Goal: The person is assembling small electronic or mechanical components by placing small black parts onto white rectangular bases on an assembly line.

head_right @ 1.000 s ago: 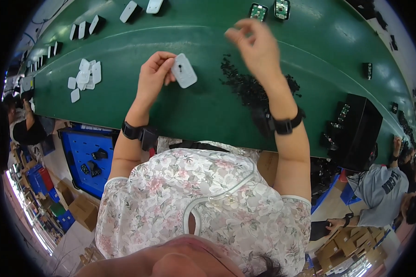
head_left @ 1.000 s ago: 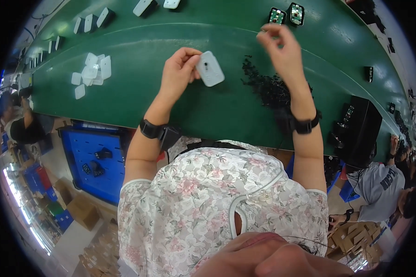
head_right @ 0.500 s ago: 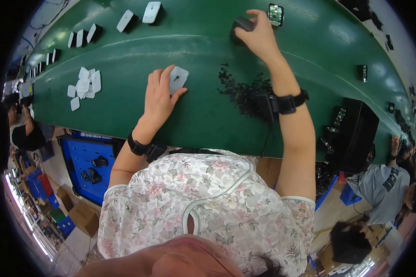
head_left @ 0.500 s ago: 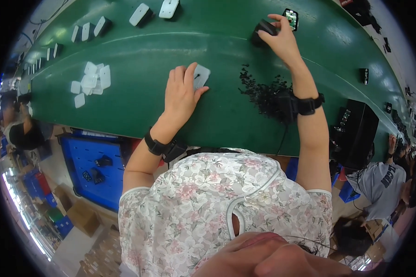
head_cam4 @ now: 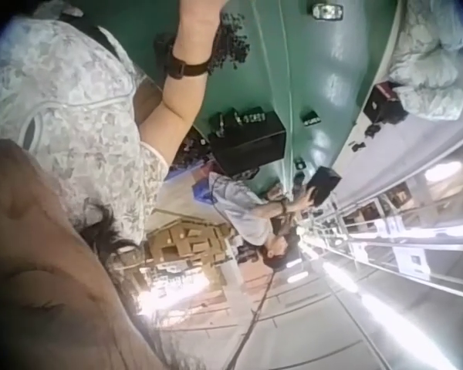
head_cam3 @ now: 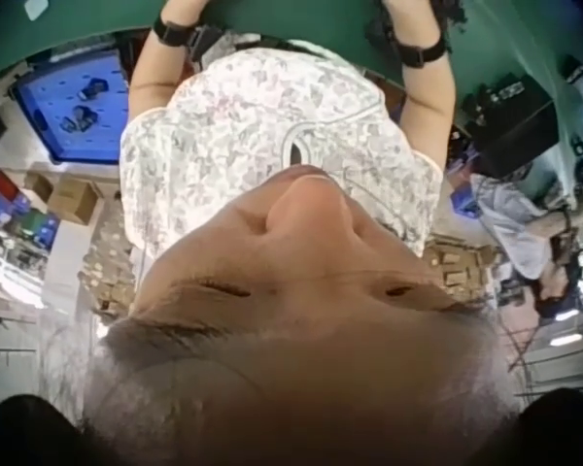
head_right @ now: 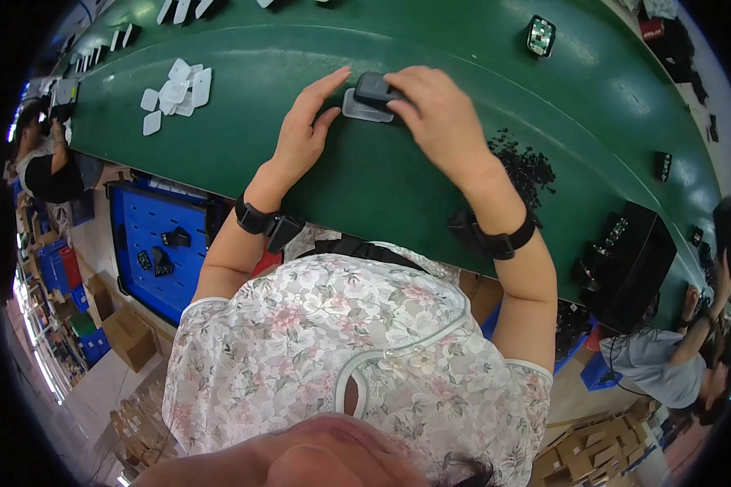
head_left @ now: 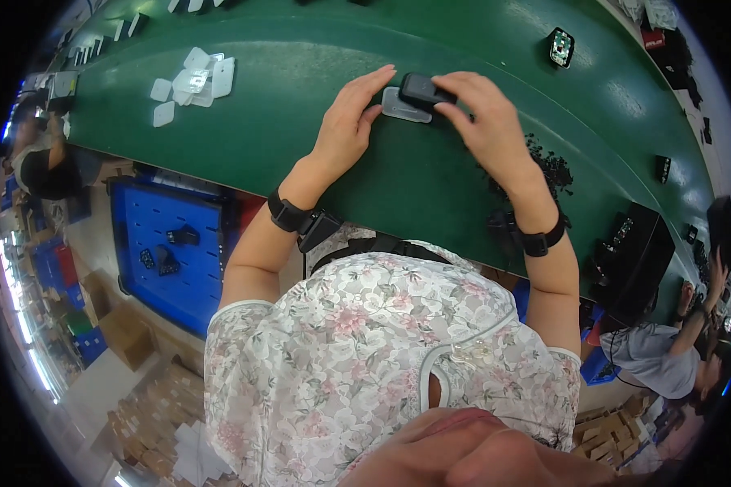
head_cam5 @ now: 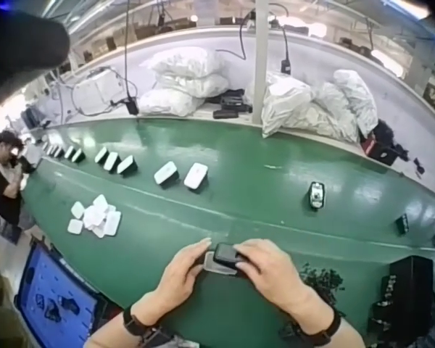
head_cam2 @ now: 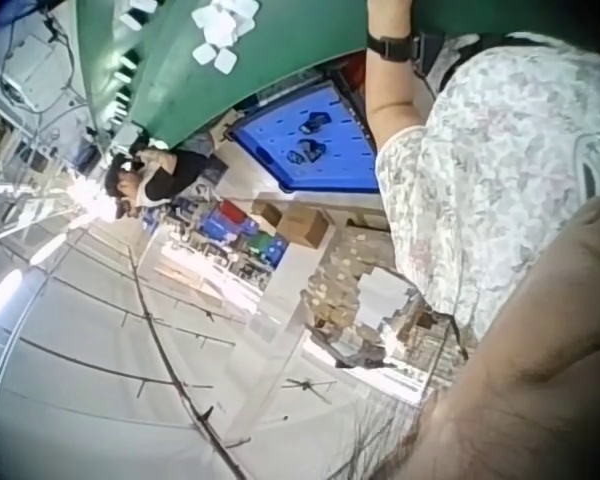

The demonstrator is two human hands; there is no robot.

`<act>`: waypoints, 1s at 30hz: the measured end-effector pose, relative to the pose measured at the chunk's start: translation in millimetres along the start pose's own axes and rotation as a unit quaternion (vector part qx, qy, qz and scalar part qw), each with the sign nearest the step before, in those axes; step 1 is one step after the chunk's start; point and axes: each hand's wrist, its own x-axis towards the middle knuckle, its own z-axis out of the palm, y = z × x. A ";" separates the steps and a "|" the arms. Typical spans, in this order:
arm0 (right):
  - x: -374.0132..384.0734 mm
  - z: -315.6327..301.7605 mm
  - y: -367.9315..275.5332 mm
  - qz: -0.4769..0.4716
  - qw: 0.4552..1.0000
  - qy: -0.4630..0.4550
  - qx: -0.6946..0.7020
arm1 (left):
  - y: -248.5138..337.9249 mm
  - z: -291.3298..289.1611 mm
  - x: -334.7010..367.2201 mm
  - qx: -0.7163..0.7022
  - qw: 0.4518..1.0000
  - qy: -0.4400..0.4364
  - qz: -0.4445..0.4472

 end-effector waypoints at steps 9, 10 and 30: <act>6.0 25.9 -3.9 -0.040 0.996 -0.066 -0.050 | -10.2 -4.1 -8.7 0.079 0.994 -0.069 0.037; 5.4 26.4 -4.0 -0.048 0.995 -0.066 -0.059 | -10.1 -4.4 -9.0 0.078 0.994 -0.070 0.035; 8.9 5.9 13.1 0.133 0.962 -0.073 0.228 | 1.7 8.7 26.8 -0.117 0.970 -0.050 -0.206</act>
